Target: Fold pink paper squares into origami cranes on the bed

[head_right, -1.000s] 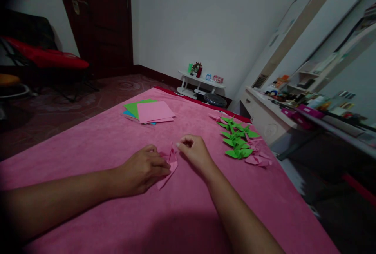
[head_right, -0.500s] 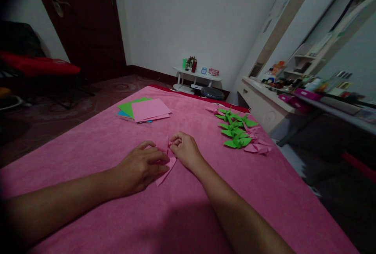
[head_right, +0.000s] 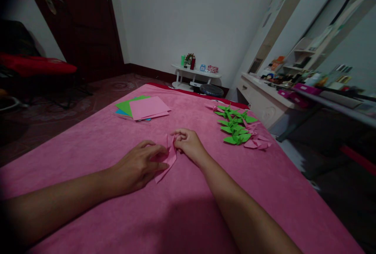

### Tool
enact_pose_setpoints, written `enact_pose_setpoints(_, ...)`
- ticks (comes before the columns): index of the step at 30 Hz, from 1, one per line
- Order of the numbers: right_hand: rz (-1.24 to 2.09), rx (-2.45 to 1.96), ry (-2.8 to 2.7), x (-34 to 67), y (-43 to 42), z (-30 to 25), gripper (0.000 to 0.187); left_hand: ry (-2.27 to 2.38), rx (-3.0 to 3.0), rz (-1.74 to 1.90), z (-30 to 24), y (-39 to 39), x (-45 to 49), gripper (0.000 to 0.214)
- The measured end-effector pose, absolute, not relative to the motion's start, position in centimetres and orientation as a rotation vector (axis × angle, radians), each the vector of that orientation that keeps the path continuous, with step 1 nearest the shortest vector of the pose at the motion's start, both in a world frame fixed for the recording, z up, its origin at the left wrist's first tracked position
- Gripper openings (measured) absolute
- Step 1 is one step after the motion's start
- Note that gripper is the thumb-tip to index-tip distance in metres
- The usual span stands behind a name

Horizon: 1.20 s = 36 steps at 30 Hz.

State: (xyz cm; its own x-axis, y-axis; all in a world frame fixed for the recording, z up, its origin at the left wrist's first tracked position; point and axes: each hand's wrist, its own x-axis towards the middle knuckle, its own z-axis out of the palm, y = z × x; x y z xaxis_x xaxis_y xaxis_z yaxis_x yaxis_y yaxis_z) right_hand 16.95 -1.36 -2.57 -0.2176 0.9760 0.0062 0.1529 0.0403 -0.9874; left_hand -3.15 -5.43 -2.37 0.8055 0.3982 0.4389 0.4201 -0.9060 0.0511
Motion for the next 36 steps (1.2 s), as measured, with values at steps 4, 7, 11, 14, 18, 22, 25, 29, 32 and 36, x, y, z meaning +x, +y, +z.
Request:
enact_pose_setpoints(4,1.314,-1.210,-1.480,17.0,-1.3,-2.4,0.011,-0.641,-2.951,-0.660,-2.2,-5.5,-3.1,0.024)
enact_pose_setpoints(7,1.344,-1.219,-1.477,17.0,-1.2,-2.3,0.010,-0.619,-2.980,-0.624,-2.2,-5.3,-3.1,0.025)
enact_pose_setpoints(11,1.405,-1.263,-1.475,17.1,-1.2,-1.9,0.009,-0.630,-3.023,-0.622,-2.5,-5.1,-3.1,0.025)
enact_pose_setpoints(14,1.447,-1.189,-1.521,17.4,-1.1,-2.0,0.014,-0.632,-3.053,-0.614,-2.6,-5.0,-3.1,0.025)
enact_pose_setpoints(18,1.465,-1.116,-1.572,17.7,-0.8,-2.2,0.015,-0.614,-3.070,-0.640,-2.5,-5.0,-3.1,0.027)
enact_pose_setpoints(22,1.483,-1.133,-1.614,17.5,-0.7,-2.0,0.012,-0.609,-3.078,-0.626,-2.3,-5.0,-3.2,0.027)
enact_pose_setpoints(25,1.474,-1.106,-1.604,17.3,-0.8,-1.9,0.012,-0.626,-3.086,-0.605,-2.3,-5.0,-3.1,0.027)
enact_pose_setpoints(29,1.421,-1.050,-1.571,17.1,-0.8,-2.6,0.012,-0.624,-3.086,-0.583,-2.2,-5.1,-3.0,0.027)
enact_pose_setpoints(32,1.379,-1.042,-1.562,17.1,-0.8,-3.2,0.013,-0.632,-3.075,-0.587,-2.1,-5.2,-3.1,0.026)
enact_pose_setpoints(36,1.336,-1.061,-1.554,17.0,-0.9,-3.3,0.016,-0.656,-3.040,-0.627,-2.0,-5.4,-3.1,0.024)
